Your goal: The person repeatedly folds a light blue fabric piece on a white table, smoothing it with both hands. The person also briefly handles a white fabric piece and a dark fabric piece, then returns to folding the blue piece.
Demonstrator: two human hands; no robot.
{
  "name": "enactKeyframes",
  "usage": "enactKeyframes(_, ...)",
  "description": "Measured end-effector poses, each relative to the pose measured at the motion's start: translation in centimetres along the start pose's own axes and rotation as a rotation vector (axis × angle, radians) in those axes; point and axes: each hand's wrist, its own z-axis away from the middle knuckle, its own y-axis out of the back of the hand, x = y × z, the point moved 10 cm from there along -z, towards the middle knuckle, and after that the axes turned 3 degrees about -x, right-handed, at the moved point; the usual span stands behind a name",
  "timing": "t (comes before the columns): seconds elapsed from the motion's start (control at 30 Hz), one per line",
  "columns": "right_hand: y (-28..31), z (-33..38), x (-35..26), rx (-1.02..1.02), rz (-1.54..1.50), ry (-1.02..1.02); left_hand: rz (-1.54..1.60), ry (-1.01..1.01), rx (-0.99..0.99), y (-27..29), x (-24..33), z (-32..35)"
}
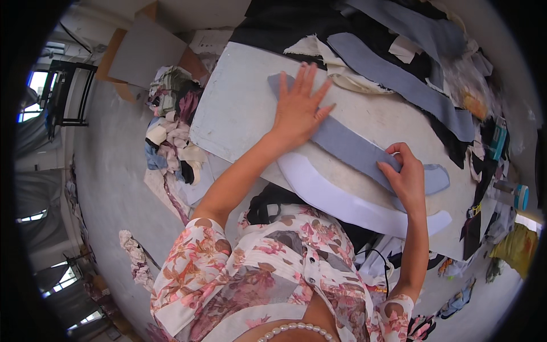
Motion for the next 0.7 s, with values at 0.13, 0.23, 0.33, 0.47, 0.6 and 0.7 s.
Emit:
enactKeyframes(0.13, 0.9, 0.6, -0.2, 0.014, 0.054, 0.035, 0.077, -0.081, -0.103, -1.8, 2.0, 0.4)
enactKeyframes(0.23, 1.7, 0.7, 0.6, 0.029, 0.093, 0.016, 0.090, -0.088, -0.116, -2.0, 1.8, 0.4)
enactKeyframes(0.33, 1.7, 0.3, 1.2, 0.051, 0.143, 0.024, 0.093, -0.087, -0.125, -2.1, 1.8, 0.4)
enactKeyframes(0.47, 1.2, 0.1, 1.6, 0.066, 0.175, 0.042, 0.043, -0.080, -0.111, -0.9, 3.3, 0.1)
enactKeyframes(0.6, 1.2, 0.2, 1.5, 0.067, 0.180, 0.027, 0.207, -0.262, -0.206, -2.4, 8.3, 0.6)
enactKeyframes(0.7, 1.9, 0.4, 1.8, 0.078, 0.182, 0.009, 0.167, -0.259, -0.222, -3.5, 8.3, 0.7)
